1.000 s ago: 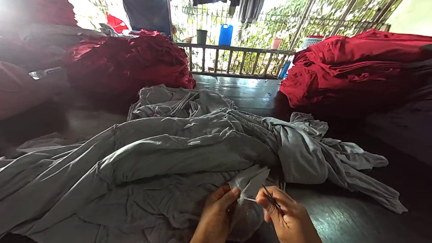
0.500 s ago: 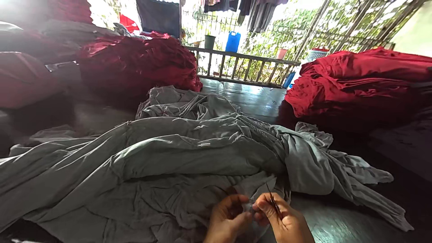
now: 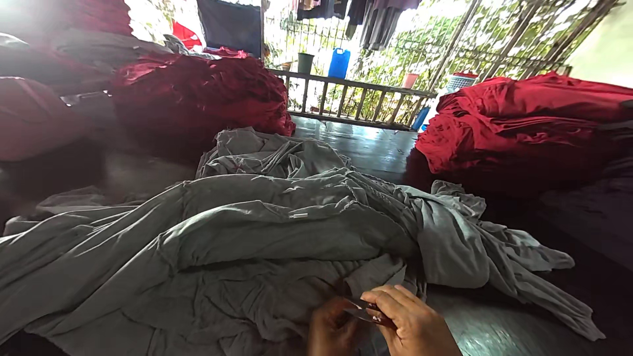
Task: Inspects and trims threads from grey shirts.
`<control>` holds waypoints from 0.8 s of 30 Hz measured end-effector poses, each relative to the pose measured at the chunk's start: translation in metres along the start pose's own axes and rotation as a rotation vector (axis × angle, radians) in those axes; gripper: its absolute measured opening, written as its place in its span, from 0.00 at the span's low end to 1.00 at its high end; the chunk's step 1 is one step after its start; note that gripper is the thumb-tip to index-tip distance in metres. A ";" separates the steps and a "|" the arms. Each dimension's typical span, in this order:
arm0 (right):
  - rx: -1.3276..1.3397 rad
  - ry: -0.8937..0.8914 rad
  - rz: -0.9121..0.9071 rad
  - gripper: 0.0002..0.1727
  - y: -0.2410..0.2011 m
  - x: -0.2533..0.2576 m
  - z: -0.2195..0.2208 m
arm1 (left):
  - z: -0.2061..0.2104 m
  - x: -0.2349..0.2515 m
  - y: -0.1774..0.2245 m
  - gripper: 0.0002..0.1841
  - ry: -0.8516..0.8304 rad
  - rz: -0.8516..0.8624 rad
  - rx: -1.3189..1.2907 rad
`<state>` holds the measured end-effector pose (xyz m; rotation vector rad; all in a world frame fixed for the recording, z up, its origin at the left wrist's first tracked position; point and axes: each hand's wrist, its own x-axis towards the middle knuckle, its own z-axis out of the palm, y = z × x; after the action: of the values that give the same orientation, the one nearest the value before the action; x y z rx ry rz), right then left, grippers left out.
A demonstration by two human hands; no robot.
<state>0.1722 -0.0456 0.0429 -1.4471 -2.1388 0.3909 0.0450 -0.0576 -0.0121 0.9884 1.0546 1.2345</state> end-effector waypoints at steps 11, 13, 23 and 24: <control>0.051 -0.056 0.206 0.19 0.007 -0.032 -0.008 | -0.005 0.002 0.003 0.06 0.100 -0.225 -0.074; -0.034 -0.035 0.185 0.19 0.005 -0.039 -0.003 | -0.005 0.001 0.006 0.08 0.121 -0.277 -0.139; -0.278 0.072 0.074 0.16 0.000 -0.042 0.014 | -0.005 -0.003 0.003 0.11 0.132 -0.268 -0.236; -0.285 0.075 0.068 0.16 0.000 -0.042 0.014 | -0.005 -0.003 0.003 0.11 0.131 -0.265 -0.234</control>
<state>0.1770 -0.0837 0.0204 -1.6648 -2.1550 0.0547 0.0394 -0.0602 -0.0105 0.5750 1.0754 1.1820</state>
